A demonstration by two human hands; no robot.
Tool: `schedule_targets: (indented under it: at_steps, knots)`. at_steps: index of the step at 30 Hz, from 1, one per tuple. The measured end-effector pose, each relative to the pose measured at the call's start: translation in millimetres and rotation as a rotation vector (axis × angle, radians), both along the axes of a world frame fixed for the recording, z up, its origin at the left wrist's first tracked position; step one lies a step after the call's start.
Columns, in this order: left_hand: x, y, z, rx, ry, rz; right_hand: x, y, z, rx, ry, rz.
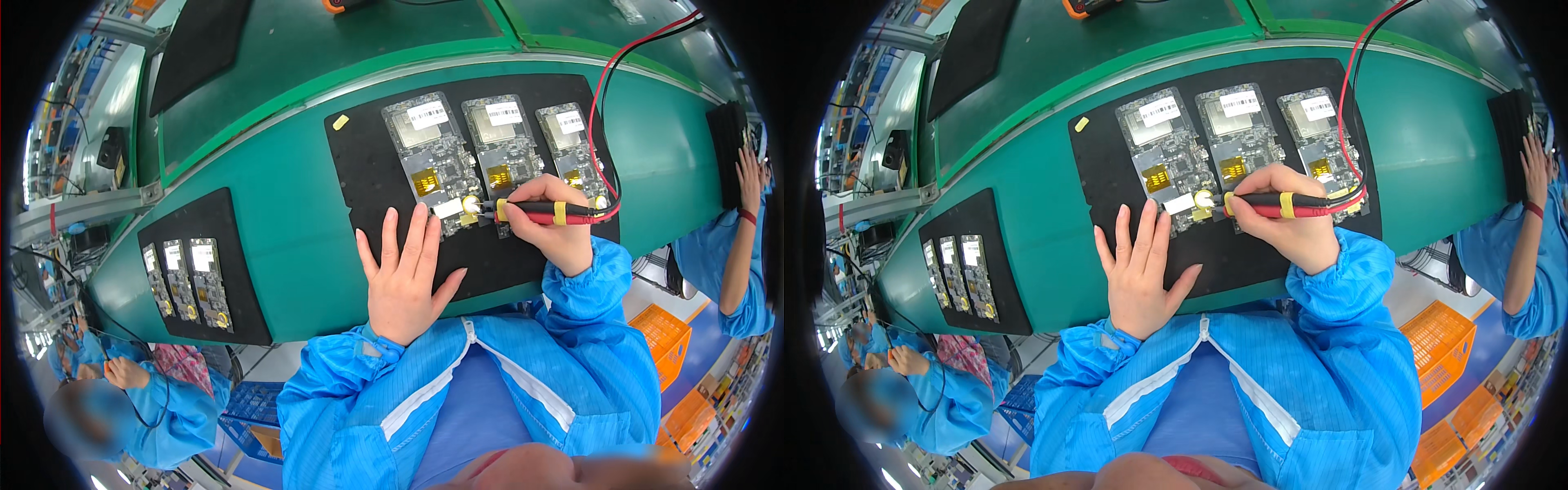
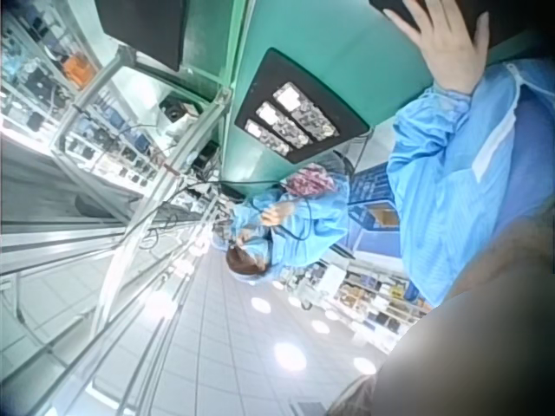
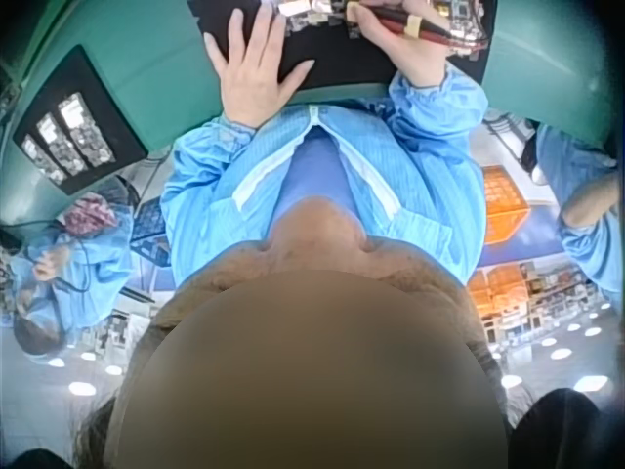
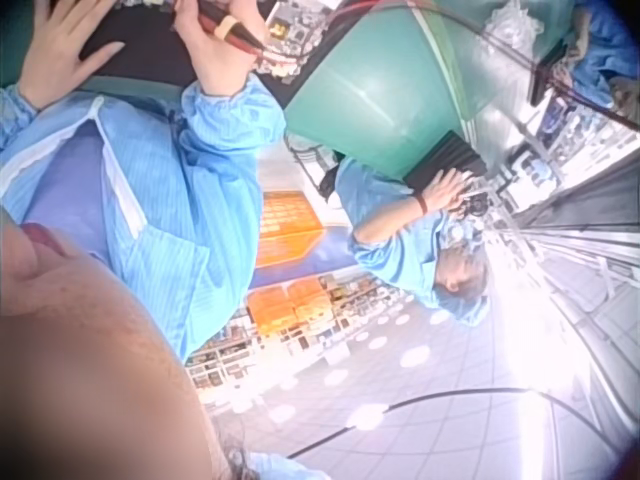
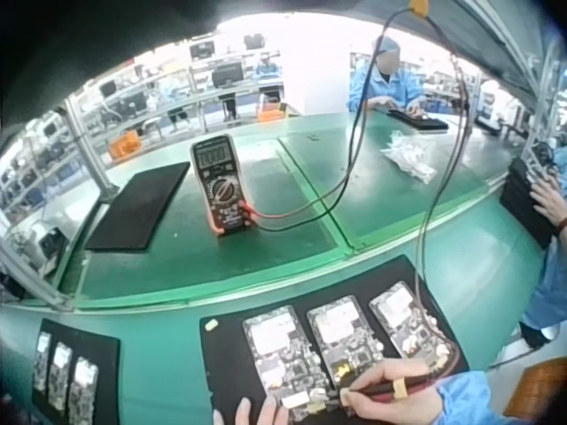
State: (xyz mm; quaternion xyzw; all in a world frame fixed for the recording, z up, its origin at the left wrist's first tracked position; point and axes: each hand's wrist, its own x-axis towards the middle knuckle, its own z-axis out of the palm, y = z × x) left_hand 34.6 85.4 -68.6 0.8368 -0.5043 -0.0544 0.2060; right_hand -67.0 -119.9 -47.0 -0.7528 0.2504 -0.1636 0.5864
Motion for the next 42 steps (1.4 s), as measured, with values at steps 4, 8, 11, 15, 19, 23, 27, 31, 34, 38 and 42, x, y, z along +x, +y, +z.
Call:
schedule_targets:
  at_steps: [4, 8, 11, 15, 19, 23, 27, 31, 34, 38, 42]
  knots:
    - [0.3, 0.6, 0.0, -0.007, 0.004, 0.003, 1.8, 0.9, 2.0, 0.053, 0.011, -0.007]
    - [0.4, 2.2, -2.1, -0.064, 0.030, 0.025, 3.1, 1.3, 1.2, 0.012, 0.012, -0.013]
    - [0.7, 4.2, -3.6, -0.088, 0.047, 0.015, 1.9, 1.0, -1.6, 0.012, 0.014, -0.016]
    - [0.7, 5.4, -2.7, -0.088, 0.055, 0.033, 1.1, 1.1, -3.8, 0.027, 0.023, -0.014]
    - [2.0, 4.5, 0.9, -0.125, 0.076, 0.044, 4.5, 2.3, 1.2, -0.060, -0.009, -0.004]
    - [2.2, 4.5, 0.7, -0.154, 0.077, 0.041, 6.5, 1.9, 6.4, 0.012, 0.010, -0.015]
    - [0.9, 6.5, -1.8, -0.151, 0.090, 0.043, 5.5, 3.2, 5.3, -0.056, -0.005, 0.000]
    - [0.4, 7.5, -2.3, -0.154, 0.090, 0.050, 4.6, 3.5, 1.2, -0.074, -0.011, -0.010]
    - [0.3, 7.4, -1.4, -0.175, 0.101, 0.053, 4.0, 2.7, -0.2, -0.119, 0.007, -0.019]
    - [1.5, 9.6, -0.9, -0.251, 0.147, 0.072, 3.8, 2.2, -0.7, -0.112, -0.011, -0.018]
    - [4.5, 15.2, -3.0, -0.361, 0.199, 0.094, 3.4, 1.8, -3.1, -0.099, -0.028, -0.012]
